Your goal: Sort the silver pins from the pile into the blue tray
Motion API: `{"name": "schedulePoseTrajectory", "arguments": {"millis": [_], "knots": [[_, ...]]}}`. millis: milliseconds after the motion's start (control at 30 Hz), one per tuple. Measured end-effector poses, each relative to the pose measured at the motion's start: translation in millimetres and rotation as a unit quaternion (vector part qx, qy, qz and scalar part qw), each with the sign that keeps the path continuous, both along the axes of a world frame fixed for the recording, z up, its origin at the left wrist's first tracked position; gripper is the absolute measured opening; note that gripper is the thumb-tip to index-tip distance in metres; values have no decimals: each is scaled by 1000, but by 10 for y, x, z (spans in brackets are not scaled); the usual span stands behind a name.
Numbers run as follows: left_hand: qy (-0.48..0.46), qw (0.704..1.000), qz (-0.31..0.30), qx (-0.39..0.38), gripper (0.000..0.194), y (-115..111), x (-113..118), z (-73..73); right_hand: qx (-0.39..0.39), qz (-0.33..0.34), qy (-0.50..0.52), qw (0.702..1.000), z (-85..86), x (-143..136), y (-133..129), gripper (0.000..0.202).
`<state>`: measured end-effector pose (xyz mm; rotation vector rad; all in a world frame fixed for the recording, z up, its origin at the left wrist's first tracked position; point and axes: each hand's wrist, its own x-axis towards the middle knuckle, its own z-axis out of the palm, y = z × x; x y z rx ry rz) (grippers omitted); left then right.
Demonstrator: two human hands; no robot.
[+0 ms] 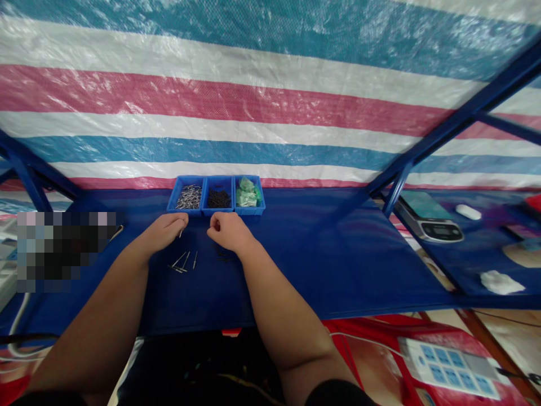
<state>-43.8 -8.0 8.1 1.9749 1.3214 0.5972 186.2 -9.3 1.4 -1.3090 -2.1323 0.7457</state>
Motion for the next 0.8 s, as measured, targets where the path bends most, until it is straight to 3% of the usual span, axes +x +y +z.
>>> {"name": "schedulePoseTrajectory", "arguments": {"millis": [167, 300, 400, 467, 567, 667, 800], "knots": [[1, 999, 36, 7, 27, 48, -17, -43, -24, -22, 144, 989, -14, 20, 40, 3], [1, 997, 73, 23, 29, 88, -34, -78, -46, -93, 368, 924, -95, -20, 144, 19], [-47, 990, 127, 35, 35, 105, -17, -93, -77, -104, 437, 890, -134, -23, 202, 36], [-114, 977, 176, 31, 37, 107, 11, -100, -89, -94, 425, 896, -130, -7, 201, 34], [-219, 949, 228, -6, 34, 108, 56, -110, -64, -83, 352, 930, -86, 33, 150, 21], [-267, 926, 262, -45, 33, 118, 84, -116, -34, -59, 243, 968, -40, 78, 91, 12], [-315, 903, 287, -61, 38, 132, 101, -121, -42, -11, 123, 991, -31, 111, 64, 7]]}}
